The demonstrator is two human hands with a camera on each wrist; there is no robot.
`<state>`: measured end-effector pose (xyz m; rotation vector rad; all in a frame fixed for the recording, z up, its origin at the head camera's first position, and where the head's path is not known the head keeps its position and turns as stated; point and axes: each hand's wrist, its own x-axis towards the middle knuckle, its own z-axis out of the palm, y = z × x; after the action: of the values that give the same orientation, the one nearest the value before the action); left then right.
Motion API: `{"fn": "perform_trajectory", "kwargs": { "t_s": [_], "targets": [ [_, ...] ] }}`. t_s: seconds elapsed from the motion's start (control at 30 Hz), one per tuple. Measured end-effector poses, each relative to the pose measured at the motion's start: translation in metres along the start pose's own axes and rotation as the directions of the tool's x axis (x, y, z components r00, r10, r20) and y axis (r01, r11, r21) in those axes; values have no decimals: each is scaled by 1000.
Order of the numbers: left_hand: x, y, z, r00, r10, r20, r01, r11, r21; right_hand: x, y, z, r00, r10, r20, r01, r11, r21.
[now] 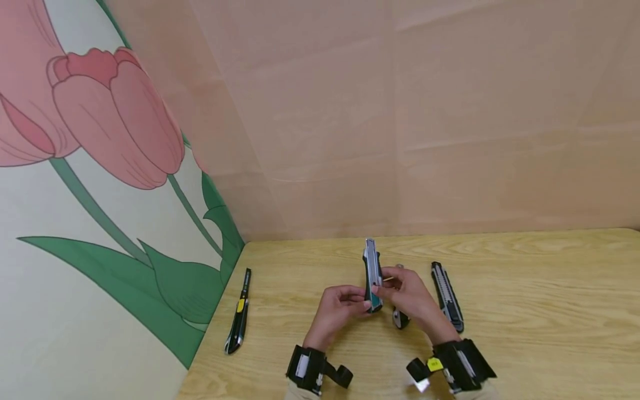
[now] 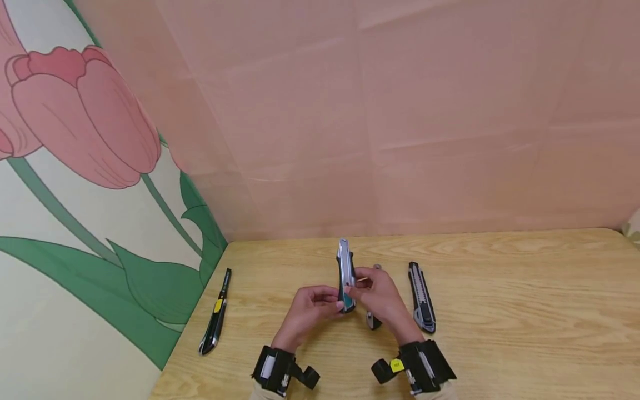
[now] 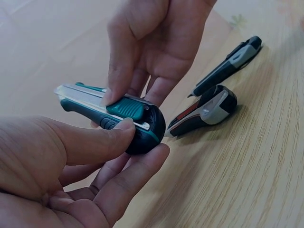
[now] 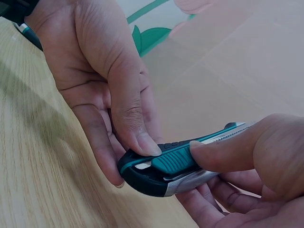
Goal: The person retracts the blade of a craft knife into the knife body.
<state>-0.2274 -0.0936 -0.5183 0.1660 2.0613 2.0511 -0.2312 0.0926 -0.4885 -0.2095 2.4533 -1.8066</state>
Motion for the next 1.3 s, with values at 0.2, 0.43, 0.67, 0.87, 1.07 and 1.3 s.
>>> {"fn": "perform_trajectory", "kwargs": {
  "t_s": [0.2,0.43,0.67,0.87,1.07,1.3],
  "targets": [
    [-2,3,1,1000,-2,4,2,1000,0,-2,-1,-2,1000,-18,20,18,1000,-9],
    [0,4,3,1000,-3,6,3,1000,-16,-2,0,-3,999,-10,31,10,1000,-4],
    [1,4,3,1000,-3,-3,3,1000,-19,1,1,-3,999,10,40,-9,1000,-24],
    [1,4,3,1000,-5,2,5,1000,-29,2,1,-4,999,6,40,-5,1000,-15],
    [0,3,3,1000,-9,2,9,1000,-24,1,0,-3,999,24,34,-23,1000,-18],
    [-1,5,1,1000,-22,5,22,999,-33,0,-1,-1,1000,30,-2,-30,999,-41]
  ]
}}
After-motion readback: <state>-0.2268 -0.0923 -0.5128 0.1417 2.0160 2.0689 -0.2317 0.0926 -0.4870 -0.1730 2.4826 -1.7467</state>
